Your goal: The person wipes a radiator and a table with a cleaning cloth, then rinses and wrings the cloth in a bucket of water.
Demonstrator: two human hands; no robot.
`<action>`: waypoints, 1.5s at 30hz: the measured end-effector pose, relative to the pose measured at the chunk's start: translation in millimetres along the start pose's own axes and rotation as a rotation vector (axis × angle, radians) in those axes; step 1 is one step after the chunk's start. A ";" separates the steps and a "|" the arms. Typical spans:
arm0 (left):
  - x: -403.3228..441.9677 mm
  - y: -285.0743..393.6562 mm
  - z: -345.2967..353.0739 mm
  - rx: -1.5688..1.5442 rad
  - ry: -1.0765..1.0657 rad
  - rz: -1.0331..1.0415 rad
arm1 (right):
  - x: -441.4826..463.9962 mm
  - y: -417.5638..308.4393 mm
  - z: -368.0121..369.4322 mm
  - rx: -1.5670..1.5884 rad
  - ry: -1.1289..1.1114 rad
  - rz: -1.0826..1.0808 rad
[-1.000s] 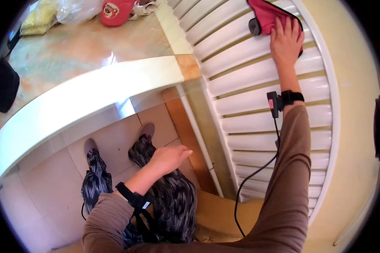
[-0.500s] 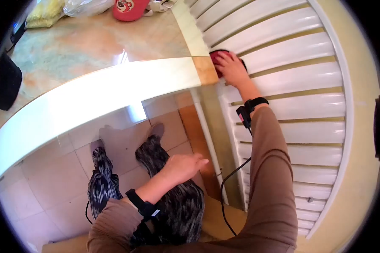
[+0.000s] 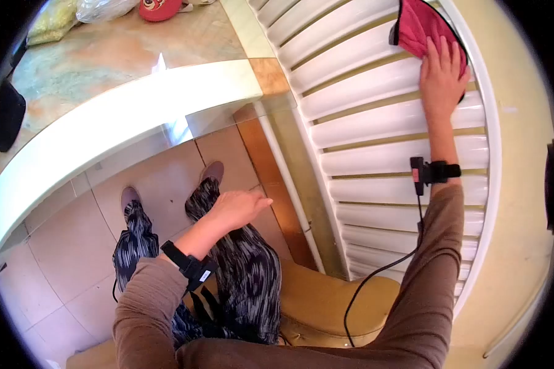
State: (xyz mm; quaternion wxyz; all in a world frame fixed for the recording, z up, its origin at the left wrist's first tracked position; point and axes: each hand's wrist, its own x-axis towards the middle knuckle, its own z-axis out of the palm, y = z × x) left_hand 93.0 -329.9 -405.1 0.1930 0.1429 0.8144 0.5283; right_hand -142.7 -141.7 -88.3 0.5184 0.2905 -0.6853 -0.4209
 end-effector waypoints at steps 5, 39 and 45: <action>-2.8 -1.7 -4.5 0.019 -0.081 -0.010 | -40.4 -96.4 26.7 0.286 -0.232 -0.121; -8.2 4.7 -12.7 0.103 -0.110 -0.027 | -130.1 -113.1 -19.9 0.475 -0.440 -0.121; -8.1 -3.2 -8.3 0.099 -0.018 0.036 | -192.3 -211.1 -6.7 0.546 -0.667 -0.231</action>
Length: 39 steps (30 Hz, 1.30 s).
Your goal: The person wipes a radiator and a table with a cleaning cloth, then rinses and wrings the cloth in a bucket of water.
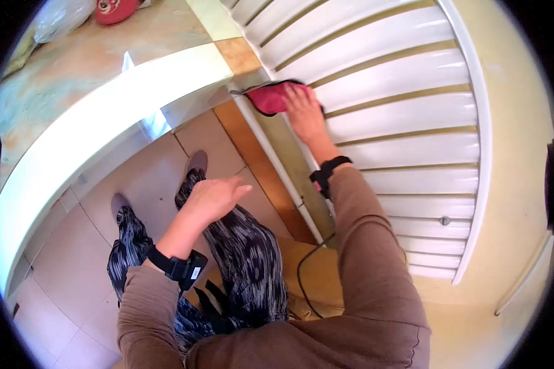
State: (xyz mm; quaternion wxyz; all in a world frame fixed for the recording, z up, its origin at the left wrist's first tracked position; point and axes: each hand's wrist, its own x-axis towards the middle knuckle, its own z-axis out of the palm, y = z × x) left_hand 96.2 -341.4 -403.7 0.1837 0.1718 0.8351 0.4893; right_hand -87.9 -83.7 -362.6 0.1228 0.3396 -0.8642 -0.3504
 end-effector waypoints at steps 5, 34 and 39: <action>-1.5 -1.8 -2.9 0.000 0.035 0.021 | -52.4 -23.3 5.1 0.025 -0.034 0.004; 5.4 -30.8 20.3 0.583 -0.096 -0.055 | -133.0 39.2 -68.9 -0.064 -0.190 -0.018; 3.5 -33.8 19.9 0.614 -0.079 -0.065 | -134.0 -5.1 -29.0 -0.128 -0.286 -0.183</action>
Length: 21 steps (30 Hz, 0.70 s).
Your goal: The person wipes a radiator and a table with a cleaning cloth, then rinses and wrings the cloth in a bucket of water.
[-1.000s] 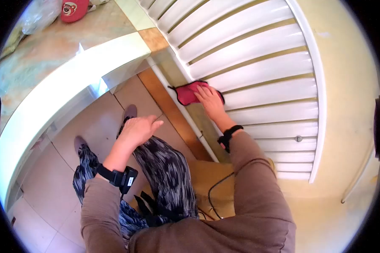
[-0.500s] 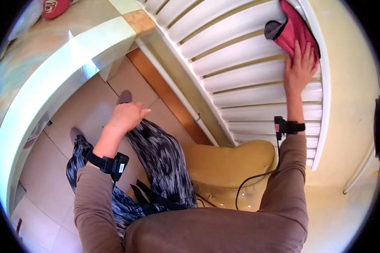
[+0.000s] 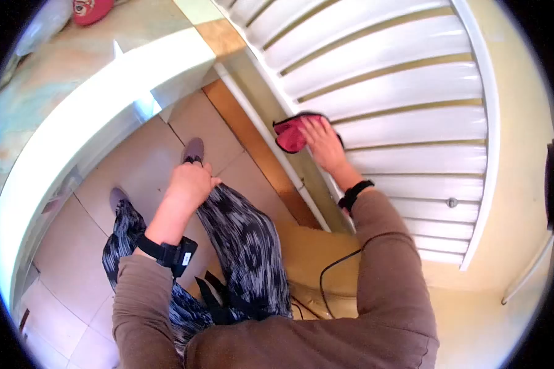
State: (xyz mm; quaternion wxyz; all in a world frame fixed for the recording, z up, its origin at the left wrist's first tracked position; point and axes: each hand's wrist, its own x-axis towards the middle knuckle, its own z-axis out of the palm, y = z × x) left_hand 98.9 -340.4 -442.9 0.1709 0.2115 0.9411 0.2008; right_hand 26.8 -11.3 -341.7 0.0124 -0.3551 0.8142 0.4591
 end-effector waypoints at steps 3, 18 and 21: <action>0.0 -2.5 -3.3 -0.009 0.021 0.001 | 5.2 -34.5 20.8 0.356 0.147 0.177; 12.4 0.6 -39.5 -0.933 -0.057 -0.218 | 27.3 -148.2 -94.9 3.174 0.143 0.761; 12.1 1.9 -32.4 -0.798 -0.013 -0.133 | 29.2 -169.6 -125.8 3.331 0.338 0.572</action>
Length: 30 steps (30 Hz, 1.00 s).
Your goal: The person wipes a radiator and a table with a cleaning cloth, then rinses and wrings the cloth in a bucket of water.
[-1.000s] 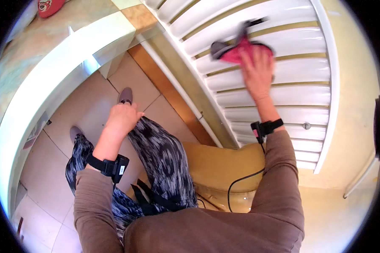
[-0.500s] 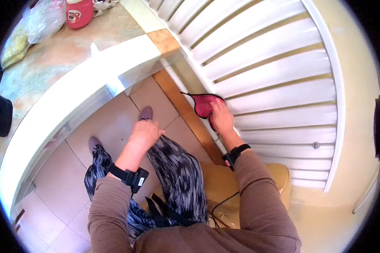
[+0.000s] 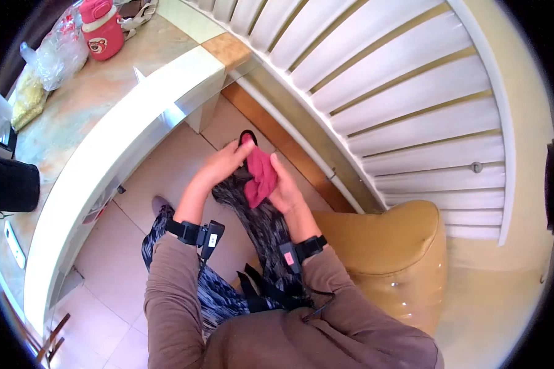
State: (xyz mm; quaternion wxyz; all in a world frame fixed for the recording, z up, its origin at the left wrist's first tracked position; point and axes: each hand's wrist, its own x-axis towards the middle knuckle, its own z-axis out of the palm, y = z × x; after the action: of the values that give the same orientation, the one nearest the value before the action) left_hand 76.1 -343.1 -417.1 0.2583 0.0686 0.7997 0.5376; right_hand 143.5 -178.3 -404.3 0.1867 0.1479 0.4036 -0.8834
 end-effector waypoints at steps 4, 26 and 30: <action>-11.7 2.3 10.3 0.162 0.087 0.117 | -0.8 29.3 -3.2 0.103 0.084 -0.052; 7.4 3.3 10.2 -0.129 0.269 0.189 | 62.0 -68.7 -110.6 -1.542 1.061 -0.773; 7.2 5.8 10.3 -0.095 0.216 0.176 | 67.3 -76.9 -95.5 -1.521 0.932 -0.559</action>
State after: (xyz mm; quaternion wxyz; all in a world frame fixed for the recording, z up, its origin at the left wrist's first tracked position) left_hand 73.9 -329.5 -417.3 0.1258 0.0678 0.7874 0.5997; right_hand 59.8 -72.6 -441.7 -0.1667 0.2231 0.9283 -0.2462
